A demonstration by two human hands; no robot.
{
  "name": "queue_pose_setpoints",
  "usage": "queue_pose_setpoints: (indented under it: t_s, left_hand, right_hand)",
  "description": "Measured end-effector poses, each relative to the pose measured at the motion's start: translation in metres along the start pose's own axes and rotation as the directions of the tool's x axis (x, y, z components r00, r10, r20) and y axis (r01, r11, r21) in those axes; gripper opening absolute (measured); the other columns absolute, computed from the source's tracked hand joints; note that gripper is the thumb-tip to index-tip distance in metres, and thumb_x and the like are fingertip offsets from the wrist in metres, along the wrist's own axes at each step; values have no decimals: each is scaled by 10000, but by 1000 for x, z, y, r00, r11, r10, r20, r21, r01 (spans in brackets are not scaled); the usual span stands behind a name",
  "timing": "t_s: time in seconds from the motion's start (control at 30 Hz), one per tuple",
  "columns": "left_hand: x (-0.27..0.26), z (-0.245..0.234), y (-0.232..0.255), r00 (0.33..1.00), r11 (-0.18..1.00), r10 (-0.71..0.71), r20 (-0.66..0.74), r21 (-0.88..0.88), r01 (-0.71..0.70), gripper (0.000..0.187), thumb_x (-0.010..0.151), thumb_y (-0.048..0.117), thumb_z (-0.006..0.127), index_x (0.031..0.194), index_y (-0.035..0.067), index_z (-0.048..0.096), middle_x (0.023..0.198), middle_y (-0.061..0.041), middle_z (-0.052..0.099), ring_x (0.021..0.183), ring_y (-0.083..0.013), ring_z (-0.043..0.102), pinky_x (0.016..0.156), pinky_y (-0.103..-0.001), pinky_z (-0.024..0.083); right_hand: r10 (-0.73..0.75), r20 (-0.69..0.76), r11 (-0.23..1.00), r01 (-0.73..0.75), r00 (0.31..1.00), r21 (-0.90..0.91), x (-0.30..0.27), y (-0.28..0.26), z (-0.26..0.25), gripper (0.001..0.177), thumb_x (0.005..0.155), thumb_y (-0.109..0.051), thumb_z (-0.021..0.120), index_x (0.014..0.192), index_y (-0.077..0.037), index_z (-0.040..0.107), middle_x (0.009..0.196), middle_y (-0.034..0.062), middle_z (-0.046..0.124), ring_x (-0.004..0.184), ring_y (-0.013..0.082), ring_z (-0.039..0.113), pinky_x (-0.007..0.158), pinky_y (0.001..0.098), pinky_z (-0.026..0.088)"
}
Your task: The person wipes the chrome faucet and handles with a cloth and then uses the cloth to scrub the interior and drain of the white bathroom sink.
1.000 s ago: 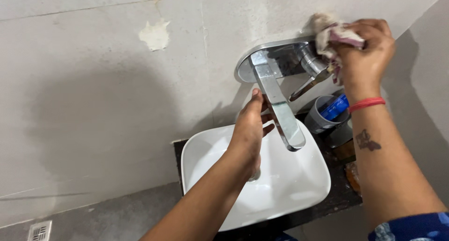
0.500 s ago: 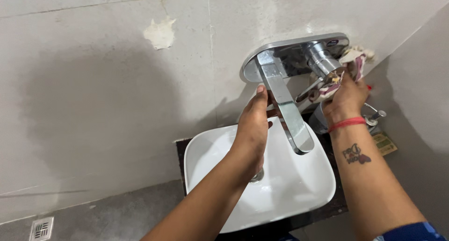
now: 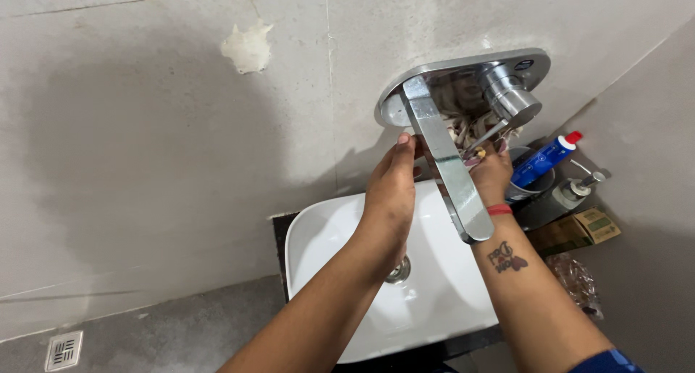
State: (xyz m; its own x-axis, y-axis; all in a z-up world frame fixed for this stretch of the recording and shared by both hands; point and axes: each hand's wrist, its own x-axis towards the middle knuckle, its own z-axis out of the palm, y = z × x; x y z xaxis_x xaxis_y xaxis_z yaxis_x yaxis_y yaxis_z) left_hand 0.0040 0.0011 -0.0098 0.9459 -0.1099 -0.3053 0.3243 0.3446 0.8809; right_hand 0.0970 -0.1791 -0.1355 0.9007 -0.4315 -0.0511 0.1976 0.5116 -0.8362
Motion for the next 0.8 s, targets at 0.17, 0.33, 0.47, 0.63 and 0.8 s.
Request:
queue_pose_setpoints:
  t_s: [0.17,0.33,0.47,0.63,0.8]
  left_hand:
    - [-1,-3,-3,1000,1000,13,-1,-17,-13,585,1017,482,357,1401,112,597,1460,-54,612,1391,-217,479,1180,-439,293]
    - [-6,-5,5,997,998,-62,-37,-28,61,532,1023,455,367,1372,145,622,1412,-41,632,1371,-179,493,1183,-423,274]
    - [-10,-11,7,998,999,3,-66,49,0,504,1033,431,362,1299,148,683,1305,-56,700,1255,-184,616,1116,-370,400]
    - [-6,-17,-1,969,955,184,-167,263,-136,454,1036,397,399,1216,139,727,1231,-53,696,1122,-196,667,1006,-338,499]
    - [-2,-38,-20,882,786,427,-196,563,-255,426,1034,356,406,1149,119,742,1117,-91,702,1039,-250,658,989,-379,474]
  right_hand:
    - [165,108,976,-177,980,124,-38,-11,25,283,1016,-265,515,1180,-65,630,1004,102,730,857,239,724,704,369,612]
    - [128,289,982,-163,949,100,-68,2,40,263,1055,-267,534,1213,-76,623,1073,61,715,949,187,708,802,326,595]
    - [142,371,981,-181,918,70,-77,12,49,249,1085,-268,549,1240,-85,617,1128,28,703,1022,145,696,881,291,581]
    - [289,303,943,-325,908,74,-82,25,46,292,966,-192,514,1232,-221,631,1106,-48,742,979,77,709,781,226,550]
    - [499,491,804,-169,714,-570,-77,46,30,200,994,-139,600,1141,-53,705,849,71,692,667,176,595,511,308,449]
